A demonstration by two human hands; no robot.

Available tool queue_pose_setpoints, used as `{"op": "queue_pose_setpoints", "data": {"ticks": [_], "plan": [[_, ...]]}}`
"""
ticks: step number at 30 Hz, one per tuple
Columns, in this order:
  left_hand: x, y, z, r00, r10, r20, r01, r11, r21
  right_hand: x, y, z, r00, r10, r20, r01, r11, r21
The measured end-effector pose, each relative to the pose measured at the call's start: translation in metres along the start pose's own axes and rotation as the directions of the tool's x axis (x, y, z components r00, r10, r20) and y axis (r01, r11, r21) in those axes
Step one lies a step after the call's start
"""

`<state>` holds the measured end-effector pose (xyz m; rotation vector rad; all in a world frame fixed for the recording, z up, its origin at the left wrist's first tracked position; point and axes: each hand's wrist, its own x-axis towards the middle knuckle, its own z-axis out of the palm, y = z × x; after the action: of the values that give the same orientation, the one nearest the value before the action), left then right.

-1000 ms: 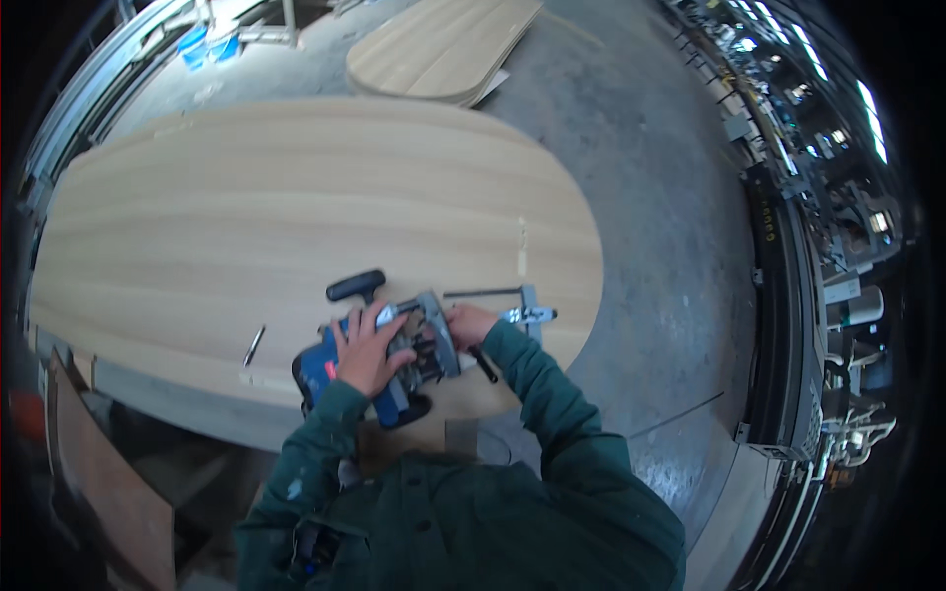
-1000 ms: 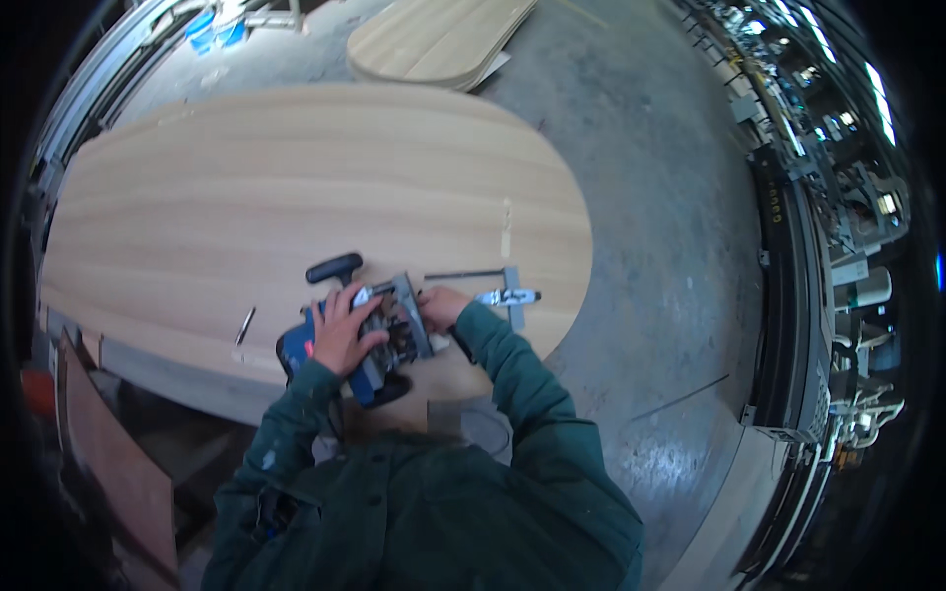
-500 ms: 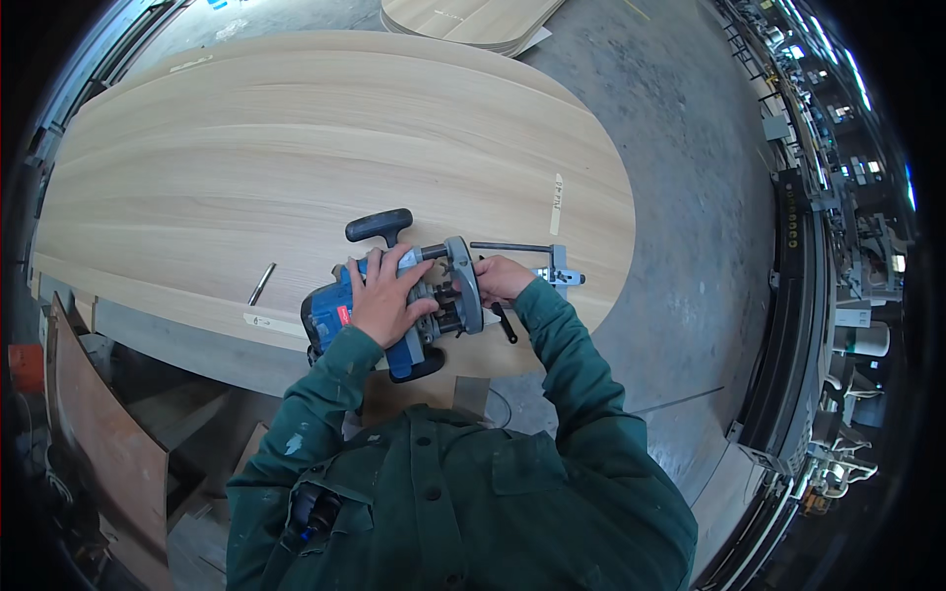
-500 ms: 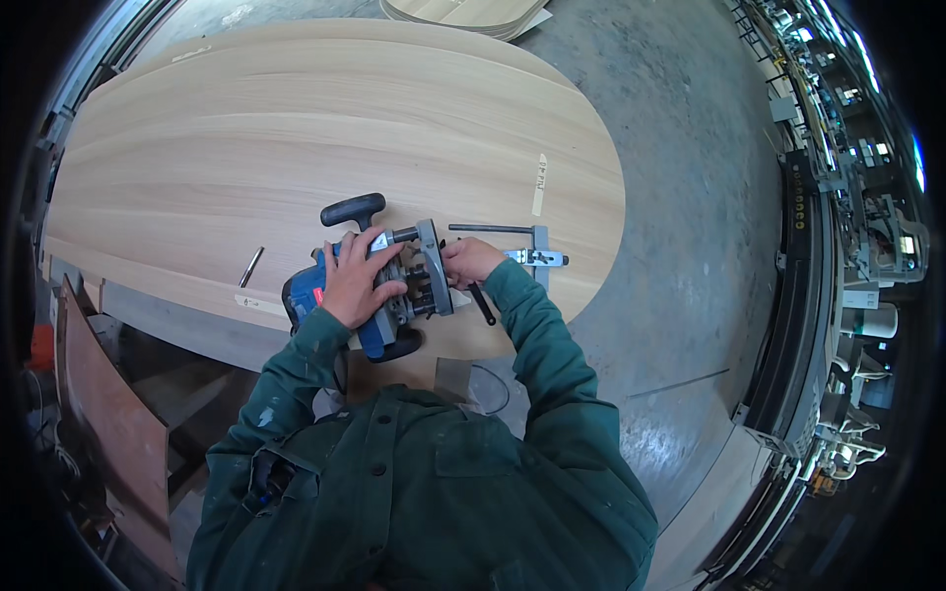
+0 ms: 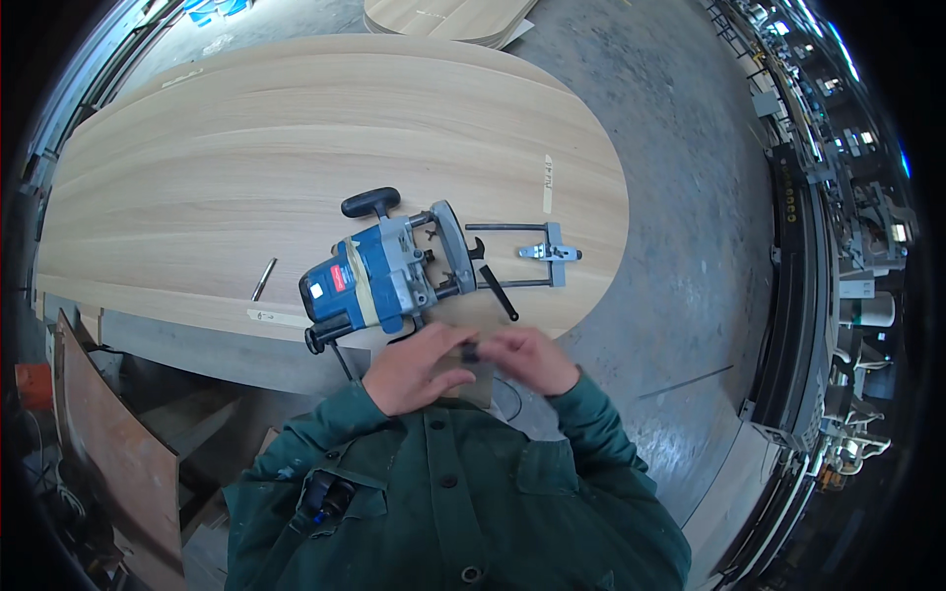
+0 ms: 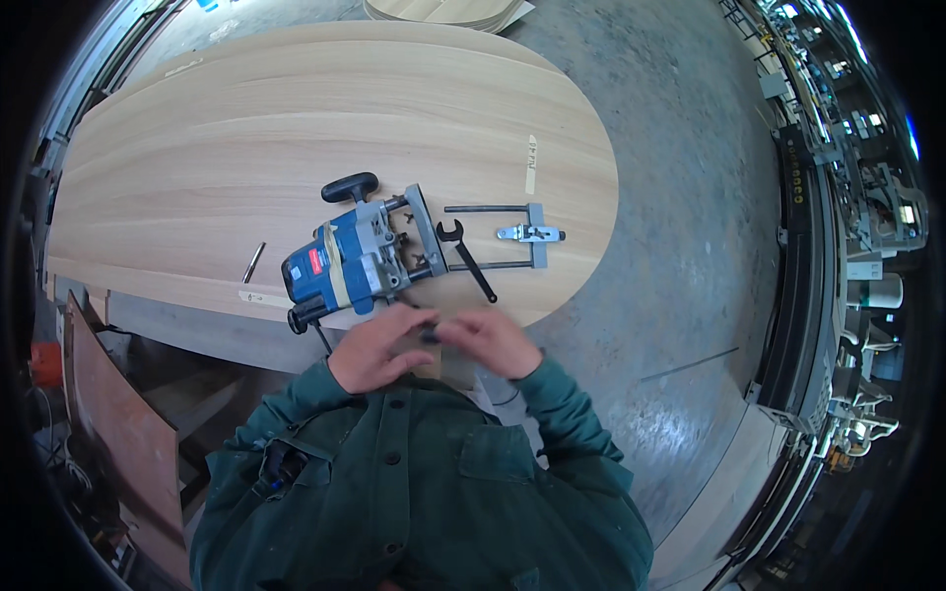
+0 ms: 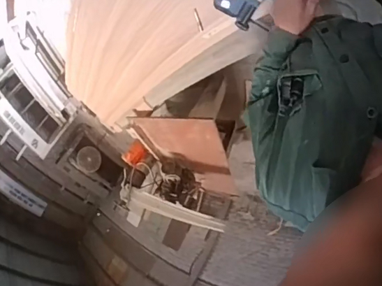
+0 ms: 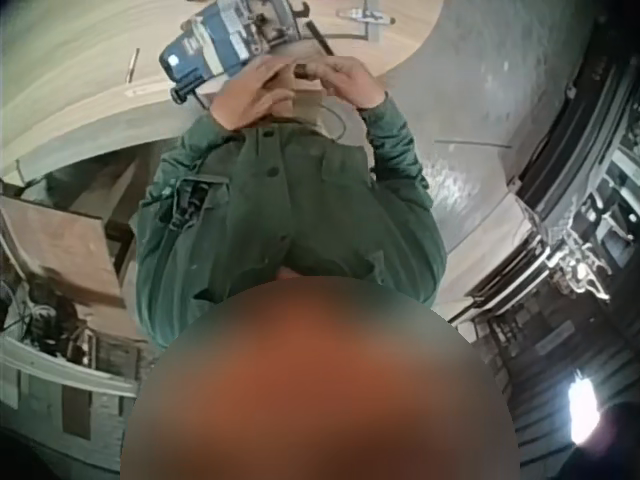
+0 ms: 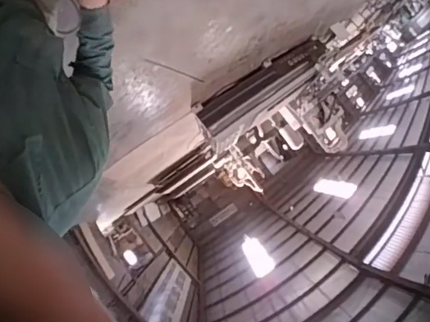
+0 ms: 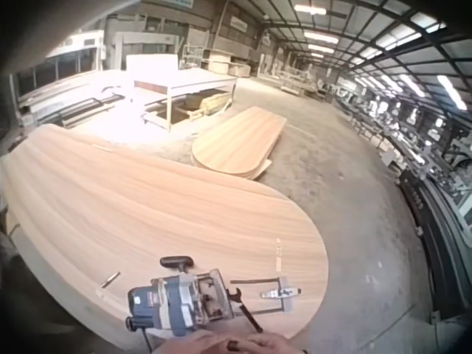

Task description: Adjusting components and depth of a wood router on a wooden tabletop using hand tools.

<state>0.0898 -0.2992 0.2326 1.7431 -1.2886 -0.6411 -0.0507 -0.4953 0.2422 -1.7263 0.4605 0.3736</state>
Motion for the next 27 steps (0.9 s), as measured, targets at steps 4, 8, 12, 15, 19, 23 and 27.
{"op": "queue_pose_setpoints", "data": {"ticks": [4,8,12,15,19,23,27], "plan": [[-0.027,0.001,0.003,0.979,-0.062,0.195,0.060,0.998,0.013,-0.011,0.003,0.043,0.972,-0.230,0.038,0.233,0.968,-0.099],[-0.061,0.000,-0.003,0.961,0.017,0.276,-0.028,0.999,0.037,-0.028,-0.009,0.065,0.958,-0.080,0.276,0.118,0.985,-0.125],[-0.081,0.001,-0.021,0.907,0.110,0.407,-0.147,0.987,0.061,-0.038,-0.006,0.097,0.944,-0.171,0.282,0.179,0.984,-0.004],[-0.094,-0.007,-0.023,0.853,0.157,0.497,-0.214,0.975,0.058,-0.044,-0.014,0.117,0.944,-0.173,0.280,0.185,0.983,-0.017],[-0.102,-0.013,-0.030,0.836,0.136,0.532,-0.195,0.979,0.056,-0.049,-0.011,0.129,0.965,-0.062,0.256,0.092,0.990,-0.108],[-0.127,-0.042,-0.025,0.923,-0.121,0.366,0.168,0.980,-0.101,-0.039,0.022,0.091,0.984,-0.159,-0.084,0.136,0.963,-0.233],[-0.155,-0.059,0.023,0.900,-0.388,0.199,0.411,0.603,-0.684,-0.002,0.073,0.030,0.793,-0.318,-0.520,-0.117,0.758,-0.641]]}}
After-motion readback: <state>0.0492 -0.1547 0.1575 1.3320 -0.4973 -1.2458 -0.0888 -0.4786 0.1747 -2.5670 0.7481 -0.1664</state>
